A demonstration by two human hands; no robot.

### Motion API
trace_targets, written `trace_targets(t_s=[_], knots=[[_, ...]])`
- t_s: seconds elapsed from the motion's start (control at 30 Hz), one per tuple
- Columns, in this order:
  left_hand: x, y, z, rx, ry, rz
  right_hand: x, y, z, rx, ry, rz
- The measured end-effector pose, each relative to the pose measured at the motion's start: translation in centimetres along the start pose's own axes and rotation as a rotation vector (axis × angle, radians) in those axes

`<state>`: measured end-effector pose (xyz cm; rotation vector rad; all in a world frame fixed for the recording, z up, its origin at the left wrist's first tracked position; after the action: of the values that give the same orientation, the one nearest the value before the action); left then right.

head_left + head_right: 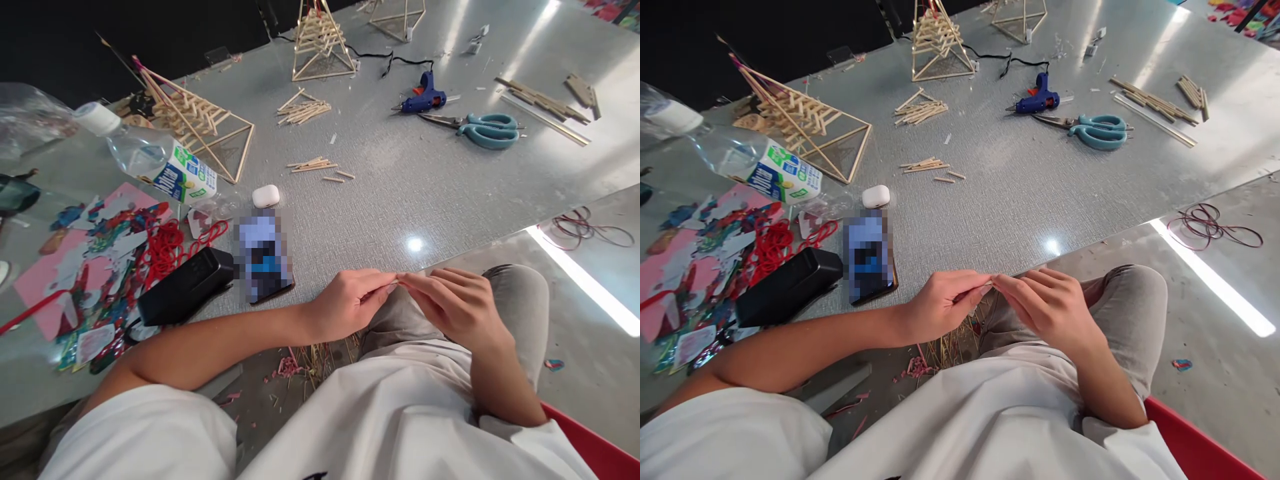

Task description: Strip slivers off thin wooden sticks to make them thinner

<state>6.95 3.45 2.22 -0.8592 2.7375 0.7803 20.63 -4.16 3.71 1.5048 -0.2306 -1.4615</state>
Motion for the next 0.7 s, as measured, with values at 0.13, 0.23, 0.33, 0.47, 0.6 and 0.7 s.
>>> trace_targets(t_s=[0.13, 0.23, 0.33, 0.47, 0.6, 0.7], knots=[[-0.1, 0.0, -0.2, -0.012, -0.041, 0.001, -1.7, 1.3, 0.3, 0.068, 0.16, 0.157], [-0.2, 0.1, -0.2, 0.015, -0.029, 0.004, -3.1, 1.8, 1.0, 0.159, 0.277, 0.203], [-0.2, 0.0, -0.2, 0.035, -0.004, 0.016, -3.7, 2.1, 1.8, 0.25, 0.405, 0.16], [-0.2, 0.0, -0.1, 0.044, -0.002, 0.008, -3.1, 2.1, 2.1, 0.304, 0.505, 0.07], [-0.2, 0.0, 0.1, 0.061, 0.0, 0.01, -2.4, 1.9, 1.9, 0.301, 0.538, 0.036], [-0.1, 0.0, 0.2, 0.064, 0.005, 0.02, -2.4, 1.7, 1.7, 0.301, 0.53, 0.05]])
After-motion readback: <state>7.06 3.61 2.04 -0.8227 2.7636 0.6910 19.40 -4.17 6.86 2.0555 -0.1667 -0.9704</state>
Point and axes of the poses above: each hand's wrist, its own x-axis away from the middle knuckle, its own y-axis out of the back of the hand, z = x × y, the point moved 8 cm from there along -x, towards the middle knuckle, and after that the axes turned 7 degrees about x, right-handed, at the moved point
